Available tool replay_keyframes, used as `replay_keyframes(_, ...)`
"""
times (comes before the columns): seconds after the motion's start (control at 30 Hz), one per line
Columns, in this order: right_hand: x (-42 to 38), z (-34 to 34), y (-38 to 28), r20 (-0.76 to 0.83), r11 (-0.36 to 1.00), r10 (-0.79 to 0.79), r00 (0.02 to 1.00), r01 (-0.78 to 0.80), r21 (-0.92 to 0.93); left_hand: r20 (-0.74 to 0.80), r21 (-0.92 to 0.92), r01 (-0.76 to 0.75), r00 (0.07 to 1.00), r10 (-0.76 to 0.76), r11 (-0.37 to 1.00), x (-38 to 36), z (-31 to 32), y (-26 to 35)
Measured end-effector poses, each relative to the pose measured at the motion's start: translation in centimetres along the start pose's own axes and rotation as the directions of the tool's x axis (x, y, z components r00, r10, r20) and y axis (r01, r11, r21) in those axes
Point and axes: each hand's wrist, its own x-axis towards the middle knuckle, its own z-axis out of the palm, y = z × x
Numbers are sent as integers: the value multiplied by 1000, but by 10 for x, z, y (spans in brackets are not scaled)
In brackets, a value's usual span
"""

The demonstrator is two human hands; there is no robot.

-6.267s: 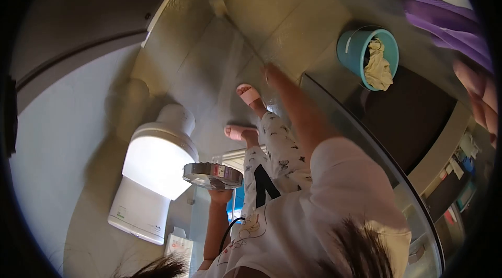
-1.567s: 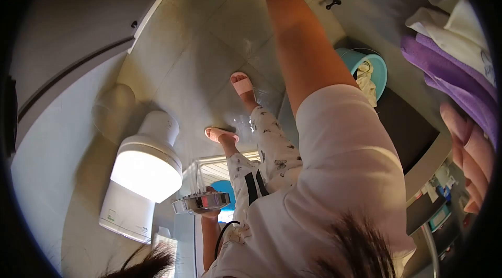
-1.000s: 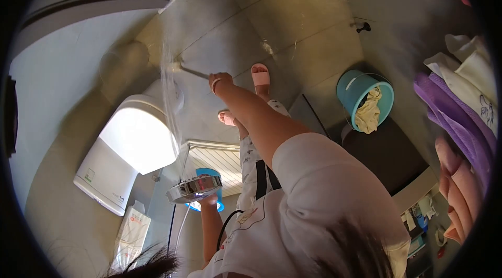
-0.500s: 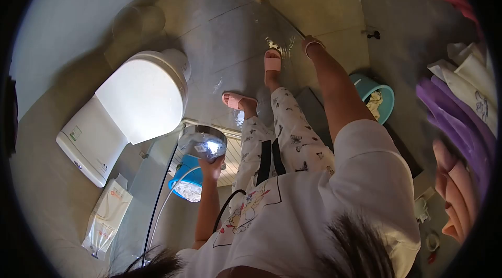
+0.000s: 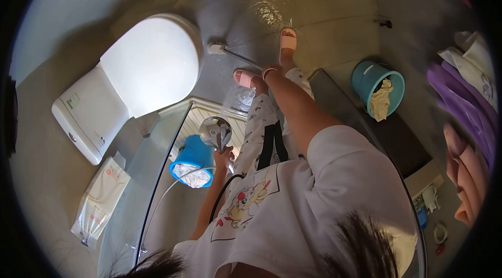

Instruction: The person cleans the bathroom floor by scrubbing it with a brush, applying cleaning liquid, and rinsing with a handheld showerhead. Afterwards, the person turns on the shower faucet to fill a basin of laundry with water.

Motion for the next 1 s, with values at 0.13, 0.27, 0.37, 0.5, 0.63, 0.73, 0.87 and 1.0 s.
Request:
replay_keyframes(0.13, 40, -4, 18, -53, 974, -80, 995, 67, -216, -54, -46, -45, 998, 42, 998, 13, -26, -36)
replay_keyframes(0.27, -17, -72, 49, -149, 970, -4, 989, -32, -239, -78, -53, -102, 992, 98, 993, 19, -27, -34)
replay_keyframes(0.37, 35, -85, 100, -178, 941, 324, 929, -335, -35, -35, 122, -167, 984, 172, 978, 31, -21, -33)
replay_keyframes(0.5, 64, -91, 105, -142, 865, 487, 862, -453, 216, 123, 433, -403, 913, 390, 806, 14, 1, 11)
replay_keyframes(0.63, 91, -66, 82, 69, 643, 564, 823, -490, 589, 348, 585, -546, 837, 423, 599, 0, 19, 36)
replay_keyframes(0.73, 74, -43, 63, 98, 688, 503, 859, -467, 555, 375, 626, -557, 828, 416, 546, 3, 27, 49)
replay_keyframes(0.87, 16, -16, 52, 75, 887, 342, 937, -348, 303, 383, 581, -542, 840, 384, 608, 19, 35, 34)
replay_keyframes(1.0, -23, -31, 33, 5, 946, 264, 965, -260, 195, 319, 579, -495, 869, 378, 648, 26, 32, 31)
